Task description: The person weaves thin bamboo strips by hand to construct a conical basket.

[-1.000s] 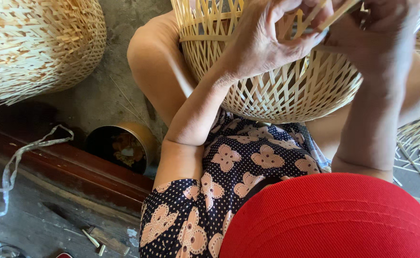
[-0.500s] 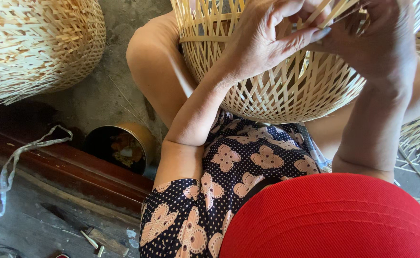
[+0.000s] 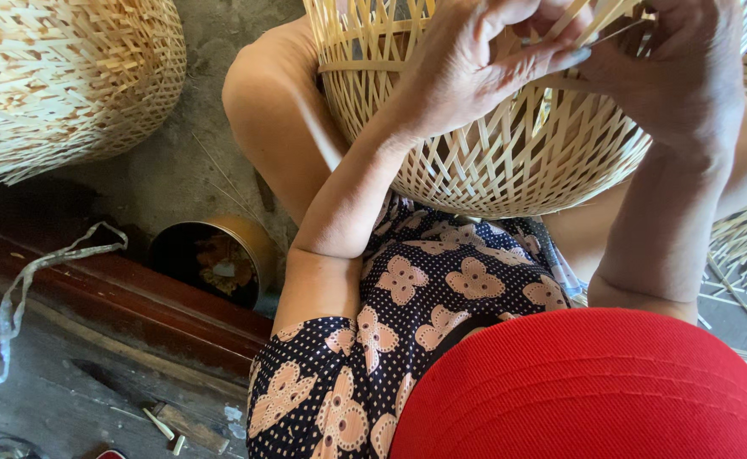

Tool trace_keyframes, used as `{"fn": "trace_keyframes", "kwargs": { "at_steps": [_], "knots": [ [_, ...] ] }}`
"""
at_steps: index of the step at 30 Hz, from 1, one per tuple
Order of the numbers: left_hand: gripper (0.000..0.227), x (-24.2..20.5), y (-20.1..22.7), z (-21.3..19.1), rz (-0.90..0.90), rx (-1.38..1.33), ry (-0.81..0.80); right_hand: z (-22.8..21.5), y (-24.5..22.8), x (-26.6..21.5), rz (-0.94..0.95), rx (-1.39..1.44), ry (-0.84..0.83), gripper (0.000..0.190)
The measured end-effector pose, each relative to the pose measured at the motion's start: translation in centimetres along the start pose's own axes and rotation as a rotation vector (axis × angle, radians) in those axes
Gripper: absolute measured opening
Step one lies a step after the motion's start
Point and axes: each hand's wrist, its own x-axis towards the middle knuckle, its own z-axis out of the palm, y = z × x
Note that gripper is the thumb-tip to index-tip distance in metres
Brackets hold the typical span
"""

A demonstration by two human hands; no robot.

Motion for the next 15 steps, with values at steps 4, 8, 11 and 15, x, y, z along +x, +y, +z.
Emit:
{"fn": "trace_keyframes", "kwargs": {
  "at_steps": [4, 8, 11, 15],
  "knots": [
    [0.034, -0.4, -1.0, 0.6, 0.087, 0.323, 0.082, 0.0, 0.2, 0.2, -0.136, -0.482, -0.007, 0.032],
    [0.037, -1.4, -2.5, 1.0, 0.056, 0.2, 0.034, -1.0, 1.5, -0.6, 0.067, -0.083, -0.001, 0.033],
    [0.042, -1.3, -4.0, 2.3, 0.037, 0.264, 0.15, -1.8, 2.6, -1.2, 0.125, 0.48, 0.039, 0.028],
    [0.032, -1.9, -4.7, 2.6, -0.115, 0.33, 0.132, -0.7, 3.6, -1.2, -0.163, 0.235, 0.126, 0.025]
  ]
}}
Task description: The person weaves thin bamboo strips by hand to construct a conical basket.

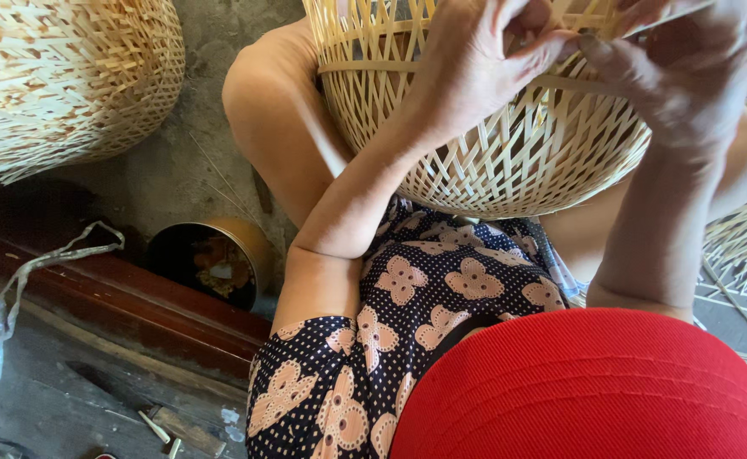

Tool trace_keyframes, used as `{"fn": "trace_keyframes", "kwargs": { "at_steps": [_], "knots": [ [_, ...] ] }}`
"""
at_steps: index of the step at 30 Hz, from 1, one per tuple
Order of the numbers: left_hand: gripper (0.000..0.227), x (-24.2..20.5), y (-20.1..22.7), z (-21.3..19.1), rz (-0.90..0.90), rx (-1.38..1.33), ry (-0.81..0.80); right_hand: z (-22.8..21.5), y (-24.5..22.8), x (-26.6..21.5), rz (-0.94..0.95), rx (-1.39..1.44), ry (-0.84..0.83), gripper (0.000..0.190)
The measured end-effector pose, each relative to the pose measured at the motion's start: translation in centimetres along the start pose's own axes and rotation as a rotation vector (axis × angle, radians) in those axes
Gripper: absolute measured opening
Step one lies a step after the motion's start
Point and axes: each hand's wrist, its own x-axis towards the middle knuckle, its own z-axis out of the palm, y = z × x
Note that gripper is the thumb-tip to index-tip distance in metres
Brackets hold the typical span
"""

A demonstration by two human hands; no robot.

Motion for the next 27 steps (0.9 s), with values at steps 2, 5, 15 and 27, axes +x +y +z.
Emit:
{"fn": "trace_keyframes", "kwargs": {
  "at_steps": [2, 5, 15, 27],
  "knots": [
    [0.025, -0.3, 0.1, -0.7, -0.055, 0.003, -0.036, 0.5, -0.5, 0.0, -0.25, -0.393, 0.025, 0.029],
    [0.029, 0.0, 0.6, -1.8, 0.085, -0.021, -0.01, 1.1, -2.6, -0.2, -0.457, -0.999, 0.032, 0.037],
    [0.014, 0.3, 2.4, -2.9, 0.159, -0.111, -0.041, 2.5, -2.9, 2.1, 0.262, -0.37, -0.08, 0.028],
    [0.025, 0.5, 0.5, -1.6, 0.207, -0.128, 0.107, 1.3, -3.5, 0.2, -0.307, -1.051, -0.065, 0.027]
  ]
}}
